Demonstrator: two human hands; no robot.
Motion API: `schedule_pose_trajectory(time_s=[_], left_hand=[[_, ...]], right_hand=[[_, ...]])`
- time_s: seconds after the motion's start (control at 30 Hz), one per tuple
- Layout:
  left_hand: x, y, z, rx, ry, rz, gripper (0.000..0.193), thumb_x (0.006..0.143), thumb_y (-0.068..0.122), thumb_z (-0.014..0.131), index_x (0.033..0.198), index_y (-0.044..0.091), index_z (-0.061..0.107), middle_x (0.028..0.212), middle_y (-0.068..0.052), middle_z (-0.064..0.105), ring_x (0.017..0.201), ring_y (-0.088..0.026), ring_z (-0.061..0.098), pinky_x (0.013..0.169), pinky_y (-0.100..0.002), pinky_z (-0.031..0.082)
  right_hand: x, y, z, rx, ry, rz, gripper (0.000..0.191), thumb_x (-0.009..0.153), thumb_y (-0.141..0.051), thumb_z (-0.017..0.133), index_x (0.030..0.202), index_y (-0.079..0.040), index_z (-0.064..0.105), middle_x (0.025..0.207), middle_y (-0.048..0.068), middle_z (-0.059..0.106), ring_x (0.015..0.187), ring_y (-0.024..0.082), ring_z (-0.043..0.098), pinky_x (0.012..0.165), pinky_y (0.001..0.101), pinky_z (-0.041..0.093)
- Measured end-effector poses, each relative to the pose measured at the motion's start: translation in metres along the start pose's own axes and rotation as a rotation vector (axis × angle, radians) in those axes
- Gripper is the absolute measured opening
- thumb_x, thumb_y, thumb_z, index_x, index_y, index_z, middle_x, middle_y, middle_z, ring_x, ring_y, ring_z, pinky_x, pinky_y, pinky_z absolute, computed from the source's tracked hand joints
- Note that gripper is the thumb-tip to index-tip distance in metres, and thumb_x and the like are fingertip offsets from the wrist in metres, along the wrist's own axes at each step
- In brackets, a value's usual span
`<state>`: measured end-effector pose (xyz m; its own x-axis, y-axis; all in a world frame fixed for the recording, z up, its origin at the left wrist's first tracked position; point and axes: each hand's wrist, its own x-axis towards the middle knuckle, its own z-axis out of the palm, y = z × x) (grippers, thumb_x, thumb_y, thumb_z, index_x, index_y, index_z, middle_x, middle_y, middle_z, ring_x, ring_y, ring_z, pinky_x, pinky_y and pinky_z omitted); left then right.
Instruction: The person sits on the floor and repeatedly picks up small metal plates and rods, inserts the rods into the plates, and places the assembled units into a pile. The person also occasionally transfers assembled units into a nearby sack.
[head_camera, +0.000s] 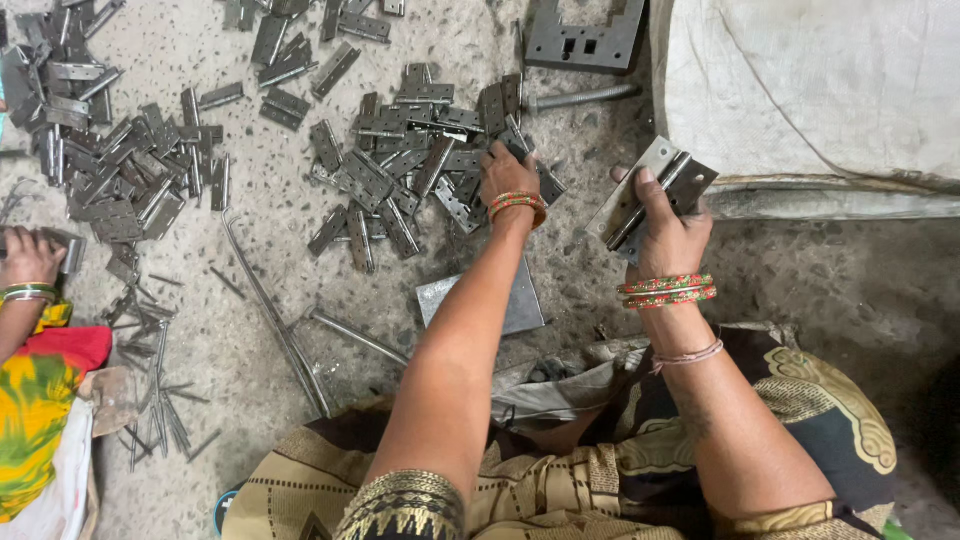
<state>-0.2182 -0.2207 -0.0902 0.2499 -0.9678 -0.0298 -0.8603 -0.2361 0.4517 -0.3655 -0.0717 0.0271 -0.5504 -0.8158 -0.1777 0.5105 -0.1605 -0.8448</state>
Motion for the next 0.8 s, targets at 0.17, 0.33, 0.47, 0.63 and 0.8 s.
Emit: schedule_pose_trajectory(time_s=[0.17,0.33,0.47,0.63,0.8], left_hand=[[0.010,0.021,0.003,-0.023,-0.008,-0.097,0.062,0.077,0.024,0.084,0.122,-0.001,0.049,0.131,-0.027,0.053,0.117,-0.045,0.060,0.087,-0.046,0.058],[0.018,-0.010,0.001,0.073,-0.162,0.096,0.057,0.071,0.013,0.086,0.119,0.001,0.057,0.121,-0.028,0.061,0.115,-0.045,0.063,0.099,-0.046,0.054],[0.003,-0.044,-0.005,0.145,-0.046,0.346,0.049,0.069,0.008,0.084,0.113,0.005,0.062,0.122,-0.022,0.064,0.110,-0.047,0.065,0.093,-0.051,0.055],[-0.015,-0.051,-0.011,0.048,0.011,0.349,0.056,0.074,-0.007,0.073,0.127,0.006,0.061,0.126,-0.025,0.065,0.103,-0.048,0.069,0.086,-0.054,0.057],[-0.015,-0.062,-0.013,-0.201,-0.053,0.285,0.041,0.071,-0.002,0.080,0.111,0.008,0.074,0.100,-0.020,0.075,0.093,-0.038,0.073,0.081,-0.046,0.057]], right_hand=[[0.001,-0.002,0.005,0.033,0.006,0.011,0.016,0.097,-0.006,0.072,0.111,0.000,0.066,0.102,0.009,0.075,0.098,0.024,0.078,0.076,0.0330,0.061],[0.001,0.005,0.002,0.014,0.006,0.021,0.015,0.097,-0.006,0.072,0.110,0.001,0.068,0.102,0.010,0.076,0.095,0.023,0.077,0.077,0.0322,0.061],[0.004,0.009,-0.001,-0.004,0.011,0.018,0.015,0.098,-0.007,0.073,0.110,0.001,0.069,0.101,0.011,0.077,0.094,0.022,0.077,0.076,0.0315,0.060],[0.005,0.011,0.001,0.073,-0.007,0.035,0.017,0.097,-0.007,0.072,0.111,0.001,0.067,0.101,0.013,0.075,0.088,0.024,0.077,0.072,0.0356,0.064],[0.005,0.011,0.000,0.092,-0.029,0.091,0.020,0.097,-0.010,0.070,0.114,0.000,0.064,0.101,0.018,0.077,0.081,0.025,0.077,0.068,0.0382,0.065]])
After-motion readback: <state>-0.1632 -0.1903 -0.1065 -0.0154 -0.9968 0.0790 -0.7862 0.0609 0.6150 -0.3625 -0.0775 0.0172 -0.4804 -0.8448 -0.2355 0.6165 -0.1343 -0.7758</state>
